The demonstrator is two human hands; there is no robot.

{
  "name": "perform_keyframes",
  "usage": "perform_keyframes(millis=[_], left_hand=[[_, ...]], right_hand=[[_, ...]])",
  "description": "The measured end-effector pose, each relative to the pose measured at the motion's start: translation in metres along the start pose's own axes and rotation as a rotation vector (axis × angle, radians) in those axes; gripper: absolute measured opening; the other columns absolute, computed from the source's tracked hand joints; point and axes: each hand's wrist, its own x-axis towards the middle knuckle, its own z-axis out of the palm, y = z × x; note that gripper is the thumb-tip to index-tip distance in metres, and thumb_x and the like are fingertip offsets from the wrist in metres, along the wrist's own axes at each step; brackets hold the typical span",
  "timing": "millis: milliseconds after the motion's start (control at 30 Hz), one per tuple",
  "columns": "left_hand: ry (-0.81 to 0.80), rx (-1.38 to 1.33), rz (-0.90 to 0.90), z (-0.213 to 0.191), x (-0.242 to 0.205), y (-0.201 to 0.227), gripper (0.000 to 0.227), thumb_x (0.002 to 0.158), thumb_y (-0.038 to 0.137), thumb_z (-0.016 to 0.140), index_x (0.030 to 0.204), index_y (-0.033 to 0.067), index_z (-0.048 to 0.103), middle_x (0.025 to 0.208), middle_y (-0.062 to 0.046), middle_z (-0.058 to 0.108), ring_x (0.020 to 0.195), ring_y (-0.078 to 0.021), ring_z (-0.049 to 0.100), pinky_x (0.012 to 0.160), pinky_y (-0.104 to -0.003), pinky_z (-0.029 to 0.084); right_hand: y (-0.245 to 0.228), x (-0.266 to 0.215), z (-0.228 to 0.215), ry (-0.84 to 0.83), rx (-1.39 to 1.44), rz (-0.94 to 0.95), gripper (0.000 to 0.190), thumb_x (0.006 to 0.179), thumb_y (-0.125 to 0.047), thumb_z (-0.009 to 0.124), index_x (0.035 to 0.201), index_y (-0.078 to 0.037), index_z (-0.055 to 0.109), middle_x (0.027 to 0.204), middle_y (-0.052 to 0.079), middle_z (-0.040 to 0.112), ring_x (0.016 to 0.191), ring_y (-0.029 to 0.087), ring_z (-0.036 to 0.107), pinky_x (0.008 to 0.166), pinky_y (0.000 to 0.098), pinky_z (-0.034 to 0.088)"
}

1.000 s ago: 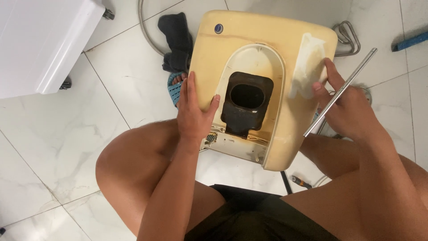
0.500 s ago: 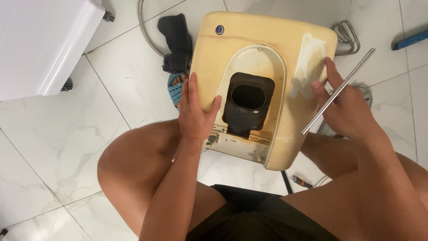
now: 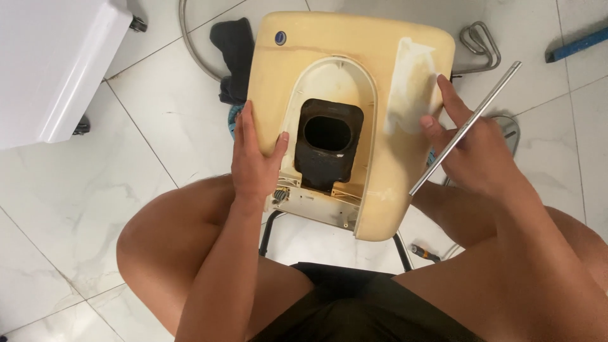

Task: Disassembling the internal components of a water heater using a T-handle wrench and a screwdriver to access the heating element.

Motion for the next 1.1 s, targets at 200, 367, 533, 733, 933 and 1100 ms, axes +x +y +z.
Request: perform_keyframes(millis=[200, 367, 533, 733, 933, 1100], left_hand=[[-0.002, 0.0, -0.03, -0.003, -0.001, 0.003, 0.079, 0.097, 0.045, 0.063, 0.16, 0.0266, 0.018, 0.167, -0.008, 0.034, 0.153, -0.03, 0.035, 0.1, -0.058, 0.051], [0.024, 0.002, 0.012, 0.001, 0.001, -0.003, 0.08, 0.097, 0.043, 0.065, 0.16, 0.0253, 0.019, 0.167, -0.011, 0.035, 0.151, -0.0341, 0.037, 0.1, -0.061, 0.05], [0.005, -0.005, -0.033, 0.0, 0.0, 0.0, 0.08, 0.097, 0.045, 0.063, 0.16, 0.027, 0.018, 0.167, -0.008, 0.035, 0.153, -0.0302, 0.035, 0.098, -0.059, 0.051], [0.032, -0.008, 0.027, 0.003, 0.001, -0.006, 0.08, 0.097, 0.042, 0.066, 0.16, 0.0259, 0.019, 0.167, -0.007, 0.036, 0.153, -0.0312, 0.035, 0.099, -0.061, 0.051], [-0.006, -0.004, -0.032, -0.001, 0.0, 0.001, 0.079, 0.097, 0.046, 0.063, 0.16, 0.0267, 0.018, 0.168, -0.008, 0.034, 0.155, -0.0295, 0.031, 0.102, -0.059, 0.049], [0.01, -0.008, -0.008, 0.001, 0.0, -0.003, 0.079, 0.098, 0.044, 0.064, 0.16, 0.0257, 0.019, 0.167, -0.008, 0.035, 0.153, -0.0309, 0.036, 0.099, -0.058, 0.052]], right_hand=[[0.003, 0.002, 0.003, 0.006, -0.003, -0.051, 0.075, 0.104, -0.045, 0.04, 0.171, -0.015, 0.023, 0.053, 0.011, 0.055, 0.06, 0.029, 0.058, 0.065, 0.0409, 0.042], [0.005, 0.004, 0.005, 0.043, -0.033, -0.088, 0.073, 0.104, -0.046, 0.043, 0.169, -0.015, 0.03, 0.062, 0.011, 0.054, 0.071, 0.033, 0.062, 0.069, 0.0435, 0.043], [0.003, 0.004, 0.004, 0.002, -0.012, -0.03, 0.075, 0.103, -0.047, 0.041, 0.17, -0.018, 0.026, 0.066, 0.014, 0.062, 0.073, 0.032, 0.064, 0.074, 0.042, 0.045], [0.009, 0.007, 0.008, 0.045, -0.072, -0.096, 0.073, 0.104, -0.046, 0.041, 0.168, -0.014, 0.031, 0.076, 0.016, 0.069, 0.083, 0.041, 0.067, 0.074, 0.048, 0.045], [0.0, 0.003, 0.004, 0.003, -0.045, -0.052, 0.072, 0.103, -0.045, 0.042, 0.168, -0.017, 0.029, 0.091, 0.015, 0.069, 0.09, 0.038, 0.067, 0.079, 0.0464, 0.047], [0.006, 0.006, 0.006, 0.022, -0.047, -0.088, 0.073, 0.103, -0.047, 0.041, 0.167, -0.016, 0.03, 0.094, 0.018, 0.07, 0.094, 0.042, 0.067, 0.082, 0.0477, 0.046]])
